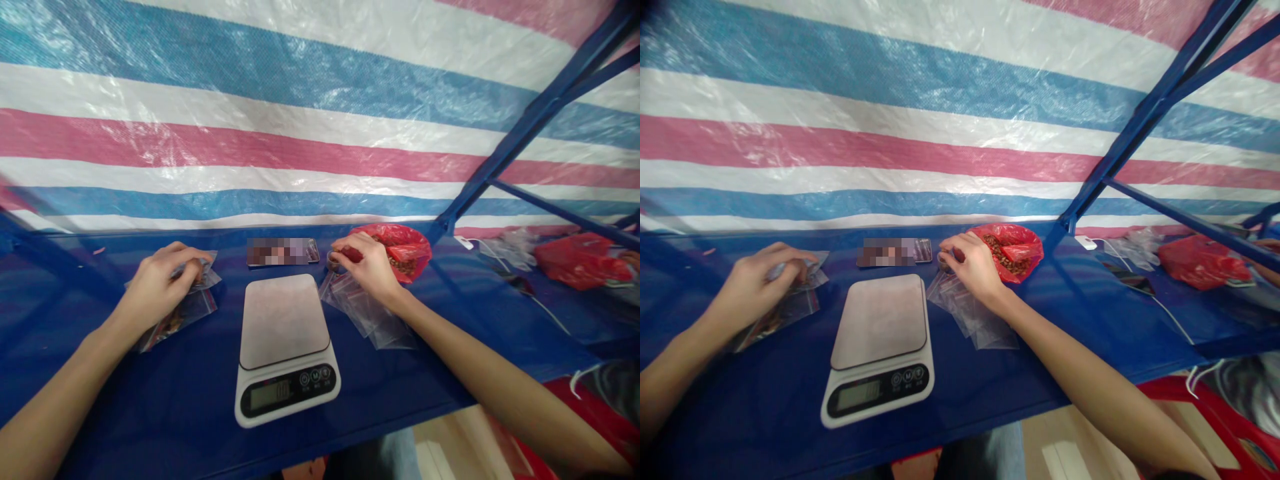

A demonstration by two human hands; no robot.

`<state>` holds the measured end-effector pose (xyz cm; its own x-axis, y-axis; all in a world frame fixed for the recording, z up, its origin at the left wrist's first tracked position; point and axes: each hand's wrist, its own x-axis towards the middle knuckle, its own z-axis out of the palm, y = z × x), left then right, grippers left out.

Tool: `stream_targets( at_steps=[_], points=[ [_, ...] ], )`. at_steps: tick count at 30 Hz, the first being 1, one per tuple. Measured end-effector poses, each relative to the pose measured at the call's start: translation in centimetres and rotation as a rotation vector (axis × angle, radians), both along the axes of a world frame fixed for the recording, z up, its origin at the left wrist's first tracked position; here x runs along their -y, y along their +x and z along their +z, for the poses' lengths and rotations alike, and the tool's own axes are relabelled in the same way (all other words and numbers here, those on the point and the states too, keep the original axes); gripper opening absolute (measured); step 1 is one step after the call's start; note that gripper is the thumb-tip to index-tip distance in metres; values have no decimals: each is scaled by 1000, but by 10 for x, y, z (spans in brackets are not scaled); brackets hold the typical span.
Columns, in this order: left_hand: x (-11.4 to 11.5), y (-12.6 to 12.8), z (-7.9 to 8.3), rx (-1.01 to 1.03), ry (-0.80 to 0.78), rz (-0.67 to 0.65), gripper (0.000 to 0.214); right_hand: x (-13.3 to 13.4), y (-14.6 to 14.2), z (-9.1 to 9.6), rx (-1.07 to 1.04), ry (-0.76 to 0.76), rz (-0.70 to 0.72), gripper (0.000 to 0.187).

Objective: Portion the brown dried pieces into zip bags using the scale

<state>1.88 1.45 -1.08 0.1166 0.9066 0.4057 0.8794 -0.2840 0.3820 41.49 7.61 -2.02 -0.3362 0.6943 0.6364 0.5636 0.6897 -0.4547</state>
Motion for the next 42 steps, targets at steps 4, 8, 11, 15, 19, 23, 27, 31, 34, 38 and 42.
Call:
stream_targets(
  at_steps=[4,8,11,15,19,23,27,31,34,38,42],
  points=[
    [-2,-2,-3,-2,13,-8,44,-5,7,-3,2,-13,-21,3],
    [-2,-4,-5,1,30,-21,40,-5,6,-3,72,-20,12,3],
    [-2,-4,-6,-8,30,-14,38,-4,6,4,90,26,27,5],
    [-2,-4,-5,-11,16,0,38,-9,29,26,-1,80,-99,13],
    [-1,-4,-2,-14,3,7,39,-23,79,41,31,-104,-227,10],
    [0,-3,0,-12,-20,28,39,-38,113,28,221,-282,-90,13],
    [1,0,1,-9,-30,31,41,-44,105,2,301,-173,3,43],
    [0,1,2,1,-27,12,43,-46,88,-18,380,-119,24,43],
    [1,1,3,-4,-32,5,43,-50,86,-23,400,-116,-6,43],
    [2,3,4,-11,-21,12,42,-55,89,-22,387,-120,12,57],
    [2,5,6,-20,-22,7,42,-52,84,-14,341,-102,75,45]
  ],
)
